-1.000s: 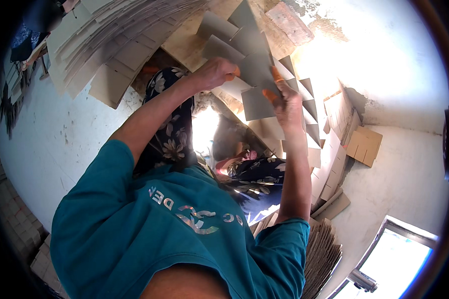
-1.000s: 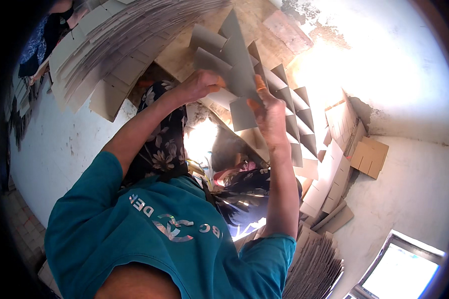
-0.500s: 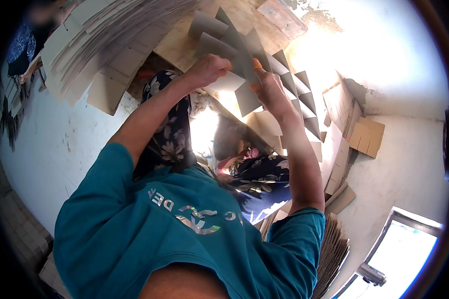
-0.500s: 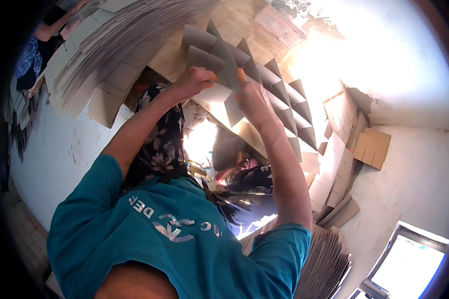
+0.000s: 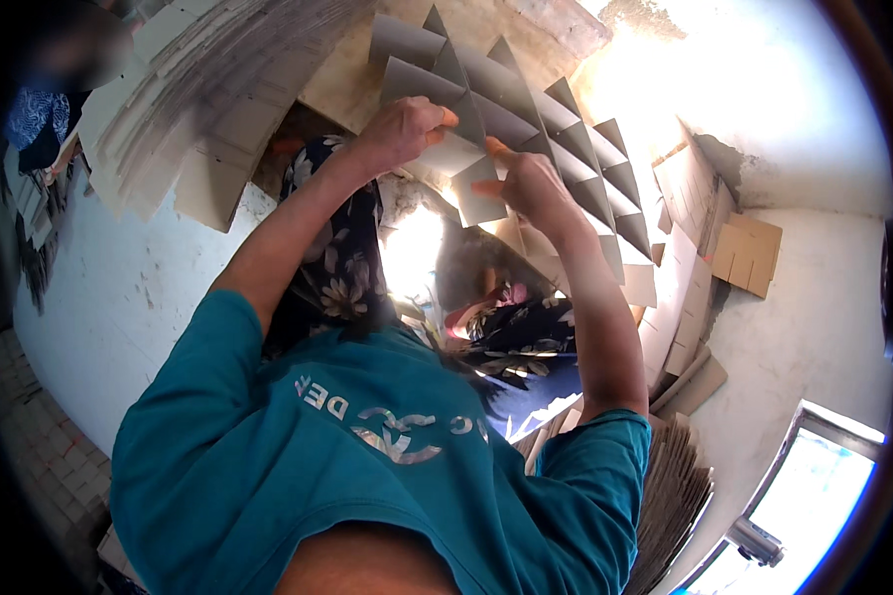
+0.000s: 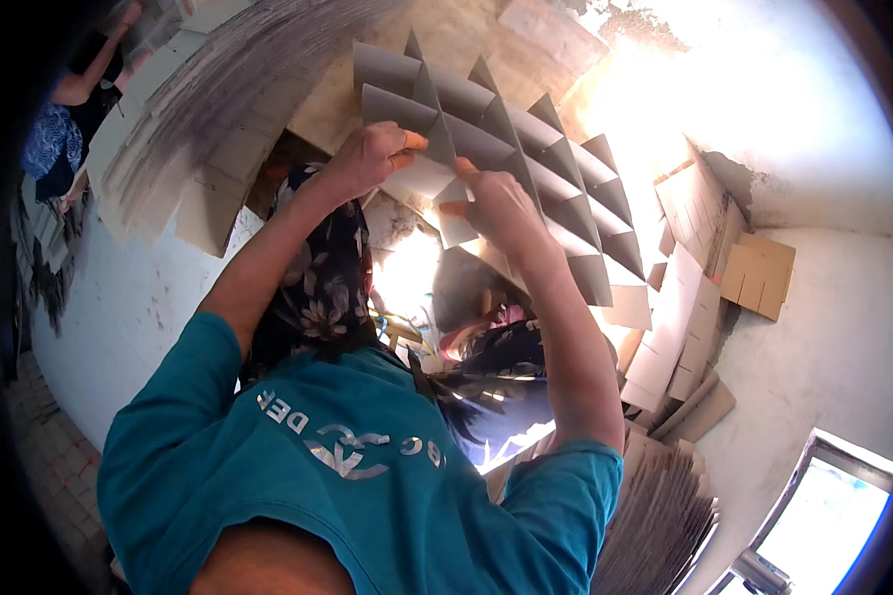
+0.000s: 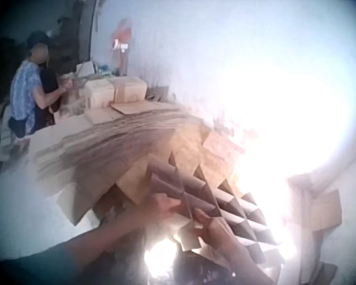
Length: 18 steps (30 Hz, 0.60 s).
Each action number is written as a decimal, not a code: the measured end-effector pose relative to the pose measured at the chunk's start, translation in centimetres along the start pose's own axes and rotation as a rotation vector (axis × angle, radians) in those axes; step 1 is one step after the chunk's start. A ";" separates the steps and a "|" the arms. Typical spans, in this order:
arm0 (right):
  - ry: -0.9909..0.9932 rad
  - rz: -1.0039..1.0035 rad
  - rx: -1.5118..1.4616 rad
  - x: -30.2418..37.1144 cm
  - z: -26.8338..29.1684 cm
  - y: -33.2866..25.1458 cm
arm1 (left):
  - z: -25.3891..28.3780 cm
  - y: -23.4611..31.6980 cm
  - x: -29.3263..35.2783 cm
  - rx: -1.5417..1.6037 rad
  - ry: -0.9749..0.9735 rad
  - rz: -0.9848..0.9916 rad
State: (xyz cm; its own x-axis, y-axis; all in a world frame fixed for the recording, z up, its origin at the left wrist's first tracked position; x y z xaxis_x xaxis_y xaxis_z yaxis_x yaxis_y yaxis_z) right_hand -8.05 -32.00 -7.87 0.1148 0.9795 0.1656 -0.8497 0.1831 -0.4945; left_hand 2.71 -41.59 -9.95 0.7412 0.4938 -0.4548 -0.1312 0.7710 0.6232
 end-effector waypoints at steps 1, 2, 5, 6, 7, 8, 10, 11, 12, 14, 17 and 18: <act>0.065 -0.043 -0.016 0.1 1.2 0.5 | 0.4 1.1 -0.1 -0.033 -0.004 -0.031; 0.129 -0.082 -0.035 0.2 2.4 0.9 | 0.6 1.9 -0.3 -0.066 -0.009 -0.062; 0.516 -0.060 0.004 1.9 6.0 4.1 | -0.7 4.5 -1.9 -0.387 -0.044 -0.256; 0.702 0.064 0.160 3.0 6.5 5.1 | -1.5 4.9 -2.9 -0.387 -0.112 -0.267; 0.775 0.044 0.297 3.9 7.0 5.5 | -2.2 5.1 -3.8 -0.392 -0.182 -0.276; 0.849 0.011 0.446 5.1 7.7 6.2 | -3.2 5.5 -4.9 -0.392 -0.252 -0.300; 0.765 -0.072 0.378 5.8 6.4 10.5 | -4.3 4.5 -7.2 -0.334 -0.301 -0.181; 0.770 0.038 0.389 5.8 6.4 9.8 | -4.7 3.6 -8.0 -0.312 -0.329 -0.119; 0.774 0.144 0.404 6.1 6.4 9.1 | -5.2 2.9 -8.8 -0.293 -0.347 -0.142; 0.632 0.054 0.033 5.3 6.9 8.4 | -6.4 2.5 -9.8 -0.289 -0.398 -0.168; 0.480 0.053 -0.169 5.2 5.7 7.4 | -7.1 3.0 -10.7 -0.337 -0.407 -0.280; 0.485 0.068 -0.087 5.2 5.6 7.1 | -8.1 2.1 -10.8 -0.333 -0.488 -0.219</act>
State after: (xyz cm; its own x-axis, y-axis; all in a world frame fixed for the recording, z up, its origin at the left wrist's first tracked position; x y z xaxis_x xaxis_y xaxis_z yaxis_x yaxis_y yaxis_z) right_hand -16.38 -26.05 -5.78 0.3046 0.9119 -0.2750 -0.8200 0.1041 -0.5629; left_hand -10.92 -42.02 -8.84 0.9789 0.1304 -0.1575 -0.0821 0.9561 0.2814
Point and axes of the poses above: each hand's wrist, its own x-axis away from the middle knuckle, its own z-axis out of the back of the hand, y = z × x, the point moved 9 cm from there along -x, towards the middle knuckle, and after that the axes turned 2 degrees about y, right-handed, at the moved point
